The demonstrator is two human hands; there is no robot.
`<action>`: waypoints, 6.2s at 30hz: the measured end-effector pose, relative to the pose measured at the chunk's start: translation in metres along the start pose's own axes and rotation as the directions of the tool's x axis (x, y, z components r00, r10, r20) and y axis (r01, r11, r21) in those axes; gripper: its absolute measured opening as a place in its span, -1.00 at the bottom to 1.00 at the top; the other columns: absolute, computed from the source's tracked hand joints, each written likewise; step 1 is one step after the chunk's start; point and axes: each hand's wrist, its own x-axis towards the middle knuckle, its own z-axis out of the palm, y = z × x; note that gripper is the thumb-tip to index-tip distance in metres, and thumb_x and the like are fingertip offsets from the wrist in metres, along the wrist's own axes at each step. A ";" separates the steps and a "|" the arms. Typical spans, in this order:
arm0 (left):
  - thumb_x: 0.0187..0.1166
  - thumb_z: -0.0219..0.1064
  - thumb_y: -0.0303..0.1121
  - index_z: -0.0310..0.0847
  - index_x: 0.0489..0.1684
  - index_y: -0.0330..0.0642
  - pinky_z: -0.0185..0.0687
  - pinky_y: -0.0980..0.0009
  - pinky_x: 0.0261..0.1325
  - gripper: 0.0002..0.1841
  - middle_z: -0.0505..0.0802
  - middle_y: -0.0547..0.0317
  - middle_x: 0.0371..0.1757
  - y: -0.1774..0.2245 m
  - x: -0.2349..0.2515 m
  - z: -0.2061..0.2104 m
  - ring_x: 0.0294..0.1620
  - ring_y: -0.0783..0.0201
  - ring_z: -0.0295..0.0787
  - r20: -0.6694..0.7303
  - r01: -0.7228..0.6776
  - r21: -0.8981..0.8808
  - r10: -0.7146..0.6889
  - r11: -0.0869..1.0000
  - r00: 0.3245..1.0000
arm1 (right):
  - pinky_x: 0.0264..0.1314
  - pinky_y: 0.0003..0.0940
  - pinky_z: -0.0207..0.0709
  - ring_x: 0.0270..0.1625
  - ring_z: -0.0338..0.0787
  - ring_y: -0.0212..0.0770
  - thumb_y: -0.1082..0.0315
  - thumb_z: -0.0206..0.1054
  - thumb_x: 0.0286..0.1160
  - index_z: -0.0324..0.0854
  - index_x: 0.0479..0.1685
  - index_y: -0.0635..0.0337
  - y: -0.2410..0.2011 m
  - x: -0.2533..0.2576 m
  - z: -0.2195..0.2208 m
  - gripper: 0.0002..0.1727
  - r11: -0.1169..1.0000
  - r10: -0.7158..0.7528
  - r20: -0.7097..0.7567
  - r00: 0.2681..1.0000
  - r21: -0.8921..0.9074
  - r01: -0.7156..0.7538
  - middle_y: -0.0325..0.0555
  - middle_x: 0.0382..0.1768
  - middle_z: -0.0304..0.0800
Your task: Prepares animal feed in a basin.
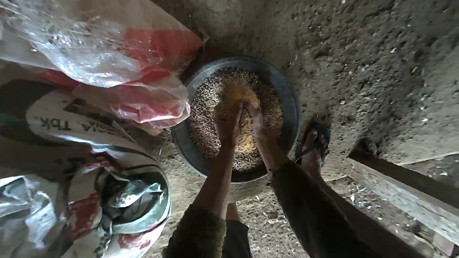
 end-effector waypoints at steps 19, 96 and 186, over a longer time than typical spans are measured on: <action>0.68 0.13 0.27 0.80 -0.09 -0.17 0.61 -0.19 0.07 -0.38 0.83 -0.07 -0.11 0.066 0.023 -0.048 -0.03 -0.01 0.78 0.440 -0.308 0.728 -0.073 0.612 0.895 | 0.10 0.34 0.58 0.09 0.83 0.17 -0.22 0.34 0.46 0.80 0.01 0.19 -0.053 -0.007 -0.023 -0.41 0.333 -0.072 0.425 0.902 -0.842 0.424 0.12 -0.08 0.87; 0.28 0.59 0.13 0.27 0.75 -0.05 0.32 0.03 0.65 -0.03 0.42 -0.09 0.71 -0.038 -0.013 -0.015 0.68 0.07 0.36 0.011 -0.184 0.321 0.190 0.929 0.982 | 0.57 -0.36 0.43 0.51 0.59 -0.27 0.11 -0.13 0.84 0.41 0.58 0.45 0.013 -0.030 -0.022 -0.38 0.891 -0.339 0.036 0.940 -0.310 0.333 0.15 0.52 0.58; 0.68 0.01 -0.07 0.03 0.86 -0.24 -0.14 -0.24 0.82 -0.26 0.02 -0.35 0.87 -0.058 -0.037 -0.089 0.88 -0.32 -0.13 0.126 -0.274 0.769 0.283 0.578 0.951 | 0.73 -0.15 0.32 0.67 0.48 0.06 -0.19 -0.13 0.74 0.44 0.50 0.53 0.081 -0.067 -0.067 -0.15 0.625 -0.634 -0.170 0.755 -0.687 0.370 0.38 0.52 0.52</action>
